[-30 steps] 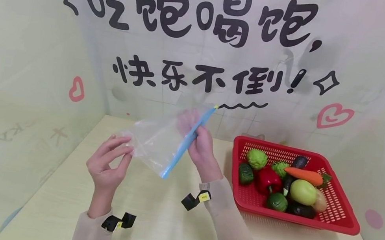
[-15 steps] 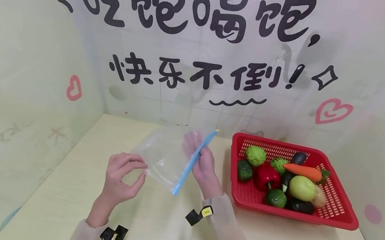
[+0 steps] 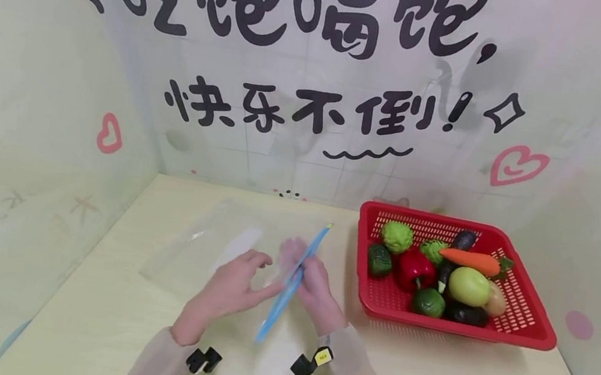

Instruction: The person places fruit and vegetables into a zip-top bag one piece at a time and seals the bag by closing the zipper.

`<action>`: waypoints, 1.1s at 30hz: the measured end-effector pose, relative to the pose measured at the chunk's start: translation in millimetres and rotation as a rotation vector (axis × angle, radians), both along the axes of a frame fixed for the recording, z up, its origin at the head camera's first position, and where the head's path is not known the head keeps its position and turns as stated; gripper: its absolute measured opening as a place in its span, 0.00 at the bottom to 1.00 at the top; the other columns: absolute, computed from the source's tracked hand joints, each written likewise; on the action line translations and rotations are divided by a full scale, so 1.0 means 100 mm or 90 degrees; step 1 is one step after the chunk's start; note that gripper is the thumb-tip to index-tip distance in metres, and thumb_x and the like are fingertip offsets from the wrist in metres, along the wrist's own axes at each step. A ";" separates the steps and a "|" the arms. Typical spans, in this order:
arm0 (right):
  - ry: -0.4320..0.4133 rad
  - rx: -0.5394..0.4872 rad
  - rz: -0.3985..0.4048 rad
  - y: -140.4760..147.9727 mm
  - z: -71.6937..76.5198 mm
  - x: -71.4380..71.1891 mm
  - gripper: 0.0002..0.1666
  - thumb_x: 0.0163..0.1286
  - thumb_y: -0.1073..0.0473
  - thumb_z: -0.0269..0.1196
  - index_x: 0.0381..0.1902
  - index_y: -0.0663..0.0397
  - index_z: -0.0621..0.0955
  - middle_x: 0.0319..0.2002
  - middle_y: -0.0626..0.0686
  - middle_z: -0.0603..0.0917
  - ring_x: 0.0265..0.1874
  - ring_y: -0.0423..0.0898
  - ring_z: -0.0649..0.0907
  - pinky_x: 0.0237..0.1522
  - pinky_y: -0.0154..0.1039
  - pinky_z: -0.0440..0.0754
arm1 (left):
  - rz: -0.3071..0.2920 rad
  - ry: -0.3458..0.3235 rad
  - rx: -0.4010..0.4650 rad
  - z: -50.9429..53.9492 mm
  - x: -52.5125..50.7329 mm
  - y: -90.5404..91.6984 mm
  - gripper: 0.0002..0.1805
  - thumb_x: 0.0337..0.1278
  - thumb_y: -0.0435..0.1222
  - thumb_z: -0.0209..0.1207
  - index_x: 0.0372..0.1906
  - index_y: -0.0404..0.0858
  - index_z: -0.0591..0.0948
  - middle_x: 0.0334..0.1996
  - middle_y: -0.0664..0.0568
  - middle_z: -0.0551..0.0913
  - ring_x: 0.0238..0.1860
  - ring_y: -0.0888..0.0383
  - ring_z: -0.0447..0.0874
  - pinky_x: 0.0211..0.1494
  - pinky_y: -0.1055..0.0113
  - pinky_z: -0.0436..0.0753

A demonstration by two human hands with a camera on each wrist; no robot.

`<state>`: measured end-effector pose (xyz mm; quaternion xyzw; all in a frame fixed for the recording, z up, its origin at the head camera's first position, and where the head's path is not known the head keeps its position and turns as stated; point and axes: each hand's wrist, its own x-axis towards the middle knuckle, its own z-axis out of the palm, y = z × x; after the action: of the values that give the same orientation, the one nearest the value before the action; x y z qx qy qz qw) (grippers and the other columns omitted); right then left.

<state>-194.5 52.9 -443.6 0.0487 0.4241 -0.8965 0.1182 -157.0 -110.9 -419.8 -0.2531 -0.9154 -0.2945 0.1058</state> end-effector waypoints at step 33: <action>0.012 0.119 0.100 0.16 -0.37 0.16 0.28 0.74 0.70 0.39 0.69 0.74 0.49 0.67 0.71 0.55 0.56 0.50 0.75 0.51 0.27 0.75 | 0.207 0.278 0.125 0.41 -0.16 -0.04 0.05 0.43 0.22 0.63 0.23 0.30 0.77 0.21 0.43 0.78 0.20 0.53 0.75 0.19 0.65 0.75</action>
<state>-178.6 69.3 -480.7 0.0178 0.5093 -0.8415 0.1793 -173.4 -114.6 -378.6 -0.1492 -0.8666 -0.2994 0.3702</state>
